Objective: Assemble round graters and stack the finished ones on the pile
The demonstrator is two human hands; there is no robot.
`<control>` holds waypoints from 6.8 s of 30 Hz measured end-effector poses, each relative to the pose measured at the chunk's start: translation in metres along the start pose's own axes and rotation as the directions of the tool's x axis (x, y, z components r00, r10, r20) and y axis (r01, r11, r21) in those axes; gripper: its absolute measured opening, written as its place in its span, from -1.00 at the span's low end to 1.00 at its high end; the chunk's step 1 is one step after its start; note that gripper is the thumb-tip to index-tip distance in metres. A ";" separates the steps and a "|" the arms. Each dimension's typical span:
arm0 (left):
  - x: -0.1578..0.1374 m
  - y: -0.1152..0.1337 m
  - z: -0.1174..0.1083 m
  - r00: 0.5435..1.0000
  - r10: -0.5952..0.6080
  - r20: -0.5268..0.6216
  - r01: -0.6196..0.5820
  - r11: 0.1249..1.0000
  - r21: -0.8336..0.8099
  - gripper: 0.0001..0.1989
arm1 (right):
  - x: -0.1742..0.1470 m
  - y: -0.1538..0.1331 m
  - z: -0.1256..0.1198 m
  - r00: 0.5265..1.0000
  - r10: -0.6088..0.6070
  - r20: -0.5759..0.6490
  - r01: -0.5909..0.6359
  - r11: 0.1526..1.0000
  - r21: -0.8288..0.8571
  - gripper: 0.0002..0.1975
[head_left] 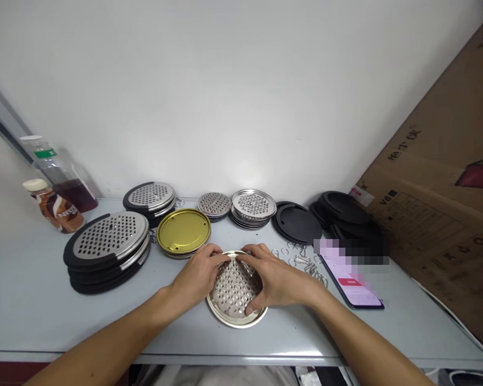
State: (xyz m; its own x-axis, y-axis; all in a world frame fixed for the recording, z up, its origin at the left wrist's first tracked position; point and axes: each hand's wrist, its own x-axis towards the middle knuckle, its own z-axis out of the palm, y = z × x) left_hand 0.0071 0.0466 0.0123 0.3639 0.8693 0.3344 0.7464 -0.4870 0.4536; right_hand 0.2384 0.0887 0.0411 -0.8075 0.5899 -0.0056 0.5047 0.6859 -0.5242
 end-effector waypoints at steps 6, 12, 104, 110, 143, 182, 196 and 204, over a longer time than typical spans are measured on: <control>0.000 0.005 -0.004 0.999 -0.035 0.023 0.035 0.999 -0.024 -0.72 | 0.000 0.000 0.000 1.000 -0.006 -0.001 0.006 1.000 -0.013 -0.09; -0.006 0.011 -0.007 0.991 -0.058 0.120 0.062 0.998 -0.029 -0.38 | 0.001 0.000 0.002 0.999 -0.020 -0.030 0.019 0.999 -0.036 -0.05; -0.009 0.010 -0.007 0.988 -0.055 0.145 0.061 0.998 -0.035 -0.32 | 0.038 0.079 -0.029 0.540 -0.111 -0.834 -0.051 0.985 -0.164 -0.83; -0.008 0.011 -0.007 0.988 -0.053 0.144 0.061 0.997 -0.052 -0.30 | 0.022 0.044 -0.040 0.339 -0.081 -0.937 0.047 0.997 -0.069 -0.91; -0.008 0.006 -0.049 0.957 0.034 0.287 0.046 0.962 -0.269 0.03 | 0.018 0.035 0.001 0.915 0.387 -0.110 -0.250 0.761 0.598 -0.76; -0.016 -0.005 -0.046 0.903 -0.083 0.422 0.124 0.990 -0.070 0.14 | -0.018 0.001 -0.011 0.992 0.086 0.092 -0.092 0.994 0.062 0.16; -0.012 0.000 -0.045 0.912 -0.029 0.409 0.054 0.997 -0.049 0.01 | -0.013 0.003 -0.012 0.981 0.145 0.127 -0.147 0.989 0.002 0.14; -0.014 0.006 -0.026 0.891 -0.039 0.452 0.060 0.998 -0.031 0.22 | -0.011 0.006 -0.004 0.996 0.082 0.048 -0.084 0.995 0.054 0.11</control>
State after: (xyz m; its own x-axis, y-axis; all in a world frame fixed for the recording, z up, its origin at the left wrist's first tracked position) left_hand -0.0081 0.0293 0.0313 0.5466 0.8322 -0.0930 0.7492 -0.4365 0.4982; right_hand 0.2515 0.0873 0.0413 -0.7771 0.6230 -0.0892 0.5537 0.6095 -0.5673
